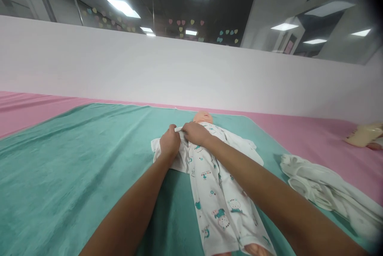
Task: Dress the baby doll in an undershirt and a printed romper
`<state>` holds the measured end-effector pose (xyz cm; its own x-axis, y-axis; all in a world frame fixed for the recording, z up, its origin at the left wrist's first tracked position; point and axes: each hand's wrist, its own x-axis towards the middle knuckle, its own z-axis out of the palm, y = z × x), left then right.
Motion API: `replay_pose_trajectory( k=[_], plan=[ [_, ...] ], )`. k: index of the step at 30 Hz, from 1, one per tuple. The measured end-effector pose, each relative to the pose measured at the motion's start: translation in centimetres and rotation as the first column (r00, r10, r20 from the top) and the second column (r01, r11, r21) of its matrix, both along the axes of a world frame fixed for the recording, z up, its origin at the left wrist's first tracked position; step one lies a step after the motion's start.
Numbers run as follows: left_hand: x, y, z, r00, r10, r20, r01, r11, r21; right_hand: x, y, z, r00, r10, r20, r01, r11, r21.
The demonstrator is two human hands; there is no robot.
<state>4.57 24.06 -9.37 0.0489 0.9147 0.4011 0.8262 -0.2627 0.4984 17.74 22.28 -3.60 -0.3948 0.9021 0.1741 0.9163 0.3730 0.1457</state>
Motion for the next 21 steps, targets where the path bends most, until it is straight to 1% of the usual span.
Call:
replay_pose_trajectory(
  k=[2,4,8,11,14,18,21],
  plan=[
    [-0.1,0.1,0.0,1.0,0.01,0.025,-0.01,1.0,-0.009,-0.3,0.5,0.0,0.996,0.075,0.043,-0.072,0.995,-0.068],
    [-0.2,0.2,0.0,1.0,0.006,0.013,-0.006,1.0,-0.024,-0.6,1.2,0.0,0.988,0.121,0.1,-0.106,0.983,-0.149],
    [-0.2,0.1,0.1,0.999,-0.003,-0.05,0.001,0.999,-0.032,-0.9,2.8,-0.1,0.979,0.134,0.153,-0.095,0.966,-0.243],
    [-0.3,0.0,0.2,0.998,0.004,-0.06,-0.006,1.0,-0.028,-0.7,3.7,0.0,0.974,0.151,0.168,-0.097,0.951,-0.292],
    [-0.5,-0.2,0.3,1.0,0.013,-0.028,-0.014,0.999,-0.042,-0.5,4.0,0.6,0.963,0.182,0.198,-0.114,0.943,-0.314],
    [-0.9,-0.8,0.5,0.999,0.025,0.035,-0.023,0.999,-0.045,-0.2,3.3,2.0,0.943,0.219,0.251,-0.146,0.949,-0.279],
    [-1.4,-1.1,0.4,0.996,0.053,0.078,-0.047,0.997,-0.065,0.4,2.3,3.4,0.954,0.185,0.236,-0.119,0.956,-0.267]
  ],
)
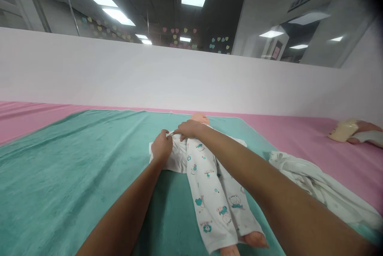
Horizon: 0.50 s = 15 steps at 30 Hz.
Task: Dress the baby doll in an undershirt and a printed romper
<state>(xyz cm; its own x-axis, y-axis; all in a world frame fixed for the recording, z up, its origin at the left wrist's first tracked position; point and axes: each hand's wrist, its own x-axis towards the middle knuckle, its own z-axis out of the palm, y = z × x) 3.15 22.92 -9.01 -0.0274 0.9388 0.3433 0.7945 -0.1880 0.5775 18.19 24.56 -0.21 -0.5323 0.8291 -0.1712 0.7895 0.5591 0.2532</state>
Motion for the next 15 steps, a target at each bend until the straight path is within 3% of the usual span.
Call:
replay_pose_trajectory(
  k=[4,8,12,15],
  plan=[
    [-0.8,0.1,-0.4,0.997,0.004,0.083,0.001,0.998,-0.057,1.6,-1.5,1.6,0.989,-0.119,-0.086,0.122,0.992,0.028],
    [-1.3,0.4,-0.8,0.994,-0.045,0.104,0.054,0.995,-0.083,3.0,-2.4,2.7,0.909,-0.246,-0.338,0.282,0.957,0.062],
    [-1.2,0.5,-1.1,0.992,-0.126,0.003,0.126,0.989,-0.071,3.6,-2.4,2.8,0.828,-0.249,-0.503,0.319,0.946,0.056],
    [-0.9,0.4,-1.1,0.979,-0.182,-0.092,0.179,0.983,-0.036,3.1,-2.1,1.8,0.857,-0.228,-0.462,0.287,0.956,0.061]
  ],
)
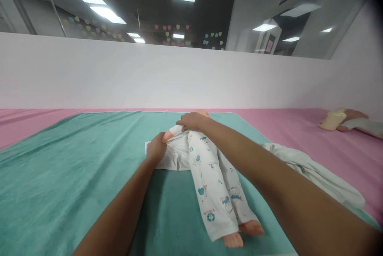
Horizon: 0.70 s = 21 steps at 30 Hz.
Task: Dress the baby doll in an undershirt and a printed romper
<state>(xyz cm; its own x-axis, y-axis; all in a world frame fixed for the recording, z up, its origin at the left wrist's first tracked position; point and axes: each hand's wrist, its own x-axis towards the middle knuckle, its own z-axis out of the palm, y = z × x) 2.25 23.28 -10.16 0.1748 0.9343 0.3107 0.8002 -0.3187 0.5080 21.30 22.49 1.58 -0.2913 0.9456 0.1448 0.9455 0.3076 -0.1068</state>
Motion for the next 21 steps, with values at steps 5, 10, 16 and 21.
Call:
replay_pose_trajectory(
  k=[5,10,16,21],
  plan=[
    [0.4,-0.6,0.3,0.99,0.013,-0.143,0.004,0.994,0.111,-1.7,0.7,-3.0,0.953,0.189,0.238,-0.178,0.982,-0.069],
    [0.2,-0.9,0.4,0.962,0.029,-0.27,0.022,0.983,0.183,0.7,0.4,-3.9,0.989,0.135,0.061,-0.133,0.99,-0.039],
    [0.6,-1.7,1.0,0.936,0.097,-0.338,-0.044,0.986,0.162,7.9,-3.6,-5.8,0.987,0.06,-0.151,-0.049,0.996,0.072],
    [1.0,-2.1,0.7,0.903,0.058,-0.426,0.093,0.941,0.326,15.1,-9.4,-11.2,0.965,-0.128,-0.228,0.167,0.973,0.162]
  ],
)
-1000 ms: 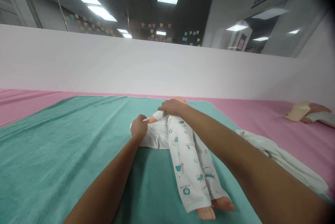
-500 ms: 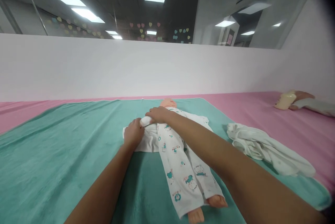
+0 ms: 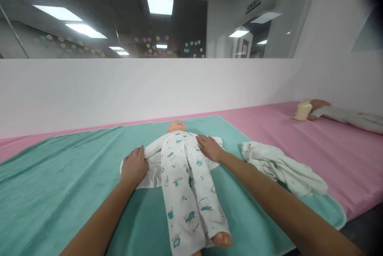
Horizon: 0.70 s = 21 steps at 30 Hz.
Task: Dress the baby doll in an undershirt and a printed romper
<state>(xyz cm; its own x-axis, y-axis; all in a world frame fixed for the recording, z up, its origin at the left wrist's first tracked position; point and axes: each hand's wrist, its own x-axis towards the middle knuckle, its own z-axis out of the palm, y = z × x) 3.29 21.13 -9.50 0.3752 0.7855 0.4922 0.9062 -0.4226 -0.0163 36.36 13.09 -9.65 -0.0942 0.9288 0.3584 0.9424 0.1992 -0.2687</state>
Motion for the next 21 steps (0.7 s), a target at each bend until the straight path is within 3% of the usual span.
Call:
replay_pose_trajectory(
  k=[4,8,11,15,21],
  plan=[
    [2.1,-1.3,0.6,0.968,-0.241,0.073,0.237,0.969,0.065,5.5,-2.6,-2.4,0.955,-0.296,-0.021,0.294,0.952,-0.083],
    [7.8,-4.1,3.5,0.906,-0.311,0.287,0.326,0.945,-0.006,8.5,-2.2,-2.5,0.862,-0.49,-0.128,0.478,0.871,-0.116],
    [13.4,-5.0,6.1,0.92,-0.377,0.108,0.39,0.907,-0.158,9.3,-1.5,-2.5,0.805,-0.566,-0.18,0.553,0.824,-0.118],
    [19.0,-3.6,8.5,0.912,-0.343,-0.225,0.239,0.89,-0.388,9.6,-1.1,-2.6,0.8,-0.561,-0.214,0.546,0.828,-0.13],
    [23.0,-1.2,8.5,0.884,-0.287,-0.368,0.063,0.855,-0.514,9.9,-1.0,-2.8,0.837,-0.496,-0.232,0.479,0.868,-0.131]
  ],
)
